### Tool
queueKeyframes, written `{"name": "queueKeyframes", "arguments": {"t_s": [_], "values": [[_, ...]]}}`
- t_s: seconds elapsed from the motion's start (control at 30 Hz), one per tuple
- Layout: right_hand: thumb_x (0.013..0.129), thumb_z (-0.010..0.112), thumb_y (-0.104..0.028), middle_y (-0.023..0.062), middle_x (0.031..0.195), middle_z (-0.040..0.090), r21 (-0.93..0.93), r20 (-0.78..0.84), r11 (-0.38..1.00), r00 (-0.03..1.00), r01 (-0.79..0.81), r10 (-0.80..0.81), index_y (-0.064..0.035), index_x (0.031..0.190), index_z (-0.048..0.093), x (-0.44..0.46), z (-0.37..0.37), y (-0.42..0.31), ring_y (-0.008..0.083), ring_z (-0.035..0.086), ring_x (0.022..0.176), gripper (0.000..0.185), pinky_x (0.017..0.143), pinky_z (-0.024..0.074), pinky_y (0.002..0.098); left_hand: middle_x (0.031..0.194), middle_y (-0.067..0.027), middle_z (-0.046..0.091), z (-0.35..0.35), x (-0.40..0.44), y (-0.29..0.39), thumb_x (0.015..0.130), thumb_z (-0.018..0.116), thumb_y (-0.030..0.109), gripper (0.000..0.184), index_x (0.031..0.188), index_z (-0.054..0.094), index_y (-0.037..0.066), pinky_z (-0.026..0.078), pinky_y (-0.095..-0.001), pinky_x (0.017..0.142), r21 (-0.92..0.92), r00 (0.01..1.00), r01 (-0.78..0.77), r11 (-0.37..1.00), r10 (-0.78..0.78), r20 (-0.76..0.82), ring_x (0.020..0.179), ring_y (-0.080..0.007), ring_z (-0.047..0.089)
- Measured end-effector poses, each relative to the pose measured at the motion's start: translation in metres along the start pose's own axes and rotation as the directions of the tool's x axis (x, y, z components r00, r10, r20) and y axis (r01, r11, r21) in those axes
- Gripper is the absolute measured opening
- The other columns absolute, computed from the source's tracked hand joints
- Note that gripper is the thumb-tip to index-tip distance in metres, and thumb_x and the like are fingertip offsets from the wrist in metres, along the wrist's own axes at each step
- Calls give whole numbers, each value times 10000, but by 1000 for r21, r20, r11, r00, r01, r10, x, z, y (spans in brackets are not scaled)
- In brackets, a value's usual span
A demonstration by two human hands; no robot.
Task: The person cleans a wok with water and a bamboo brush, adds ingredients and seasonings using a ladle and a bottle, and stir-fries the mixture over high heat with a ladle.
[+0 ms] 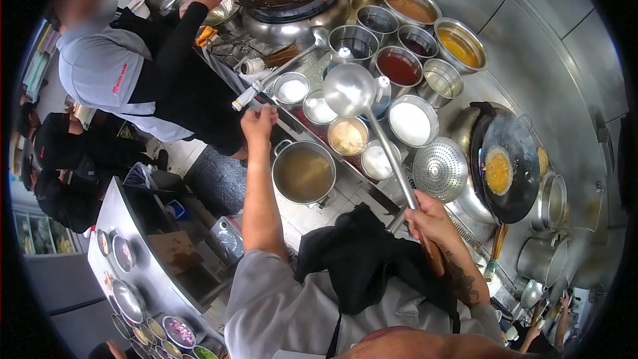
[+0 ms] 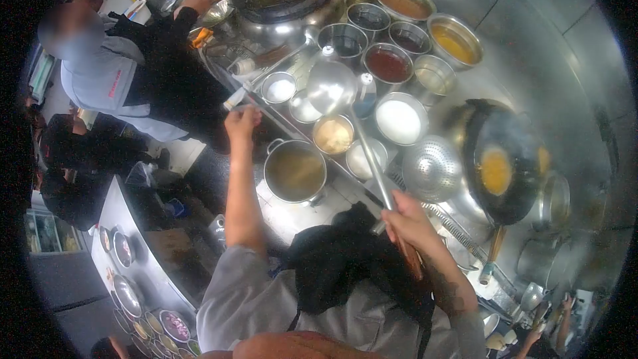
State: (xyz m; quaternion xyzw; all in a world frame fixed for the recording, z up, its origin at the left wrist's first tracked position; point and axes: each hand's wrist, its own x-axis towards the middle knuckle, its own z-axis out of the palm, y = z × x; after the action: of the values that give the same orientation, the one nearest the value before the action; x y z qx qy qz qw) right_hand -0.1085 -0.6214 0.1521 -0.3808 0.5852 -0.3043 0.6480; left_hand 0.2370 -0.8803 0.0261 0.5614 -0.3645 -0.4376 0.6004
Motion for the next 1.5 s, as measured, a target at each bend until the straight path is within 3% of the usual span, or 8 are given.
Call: {"name": "queueKeyframes", "arguments": {"t_s": [0.03,0.17,0.27,0.4,0.63,0.73,1.03,1.5], "values": [[871,516,-30,26,624,518,-26,5,1000,1000,-15,15,-7,962,497,3,7,-8,104,506,430,96,393,414,245,735,-102,667,4,-4,18,887,621,121,154,857,594,-27,507,-257,542,-43,999,-47,998,47,-17,616,-141,635],[866,512,-19,21,684,502,102,90,992,994,-71,61,-8,1219,497,22,5,0,87,468,415,354,384,378,216,708,-137,668,15,-25,75,880,610,118,155,839,601,-30,490,-356,575,545,768,-563,621,637,66,597,-249,650],[864,518,-32,27,677,491,320,110,942,992,-97,65,-5,1244,494,5,7,-26,90,468,416,381,383,370,216,705,-155,662,16,-47,92,886,604,113,146,846,608,-27,490,-360,579,580,773,-526,621,633,23,598,-287,650],[849,527,-34,35,671,484,362,38,932,999,-14,0,33,1290,465,-29,-6,-49,95,451,396,450,373,358,216,761,-173,662,34,-82,51,882,616,107,139,868,620,-31,493,-356,597,369,879,-471,801,458,129,679,-280,665],[821,532,-17,40,664,478,278,-235,940,963,195,-130,42,1291,466,-62,-24,-43,93,427,385,479,343,330,210,705,-188,599,104,-108,-36,848,617,73,100,801,593,-11,449,-456,600,376,658,-753,539,623,423,638,-379,575],[819,507,-8,48,670,470,263,-295,944,949,197,-116,55,1297,451,-72,-28,-40,92,407,379,486,337,331,205,689,-196,590,114,-108,-48,837,612,68,112,766,568,-8,434,-490,612,436,713,-699,566,511,480,646,-398,567],[822,507,-29,48,663,472,294,-353,939,933,180,-69,50,1277,464,-90,-45,-13,100,409,371,464,335,333,212,671,-211,591,123,-102,-54,834,617,88,137,752,568,-10,438,-497,621,457,711,-703,545,520,473,654,-403,580],[798,540,10,31,640,485,381,-267,914,963,137,-34,15,1277,490,-102,-64,2,107,452,393,482,356,336,223,720,-237,626,111,-116,-33,875,599,113,180,819,588,-58,474,-402,597,402,891,-419,814,284,354,640,-356,621]]}}
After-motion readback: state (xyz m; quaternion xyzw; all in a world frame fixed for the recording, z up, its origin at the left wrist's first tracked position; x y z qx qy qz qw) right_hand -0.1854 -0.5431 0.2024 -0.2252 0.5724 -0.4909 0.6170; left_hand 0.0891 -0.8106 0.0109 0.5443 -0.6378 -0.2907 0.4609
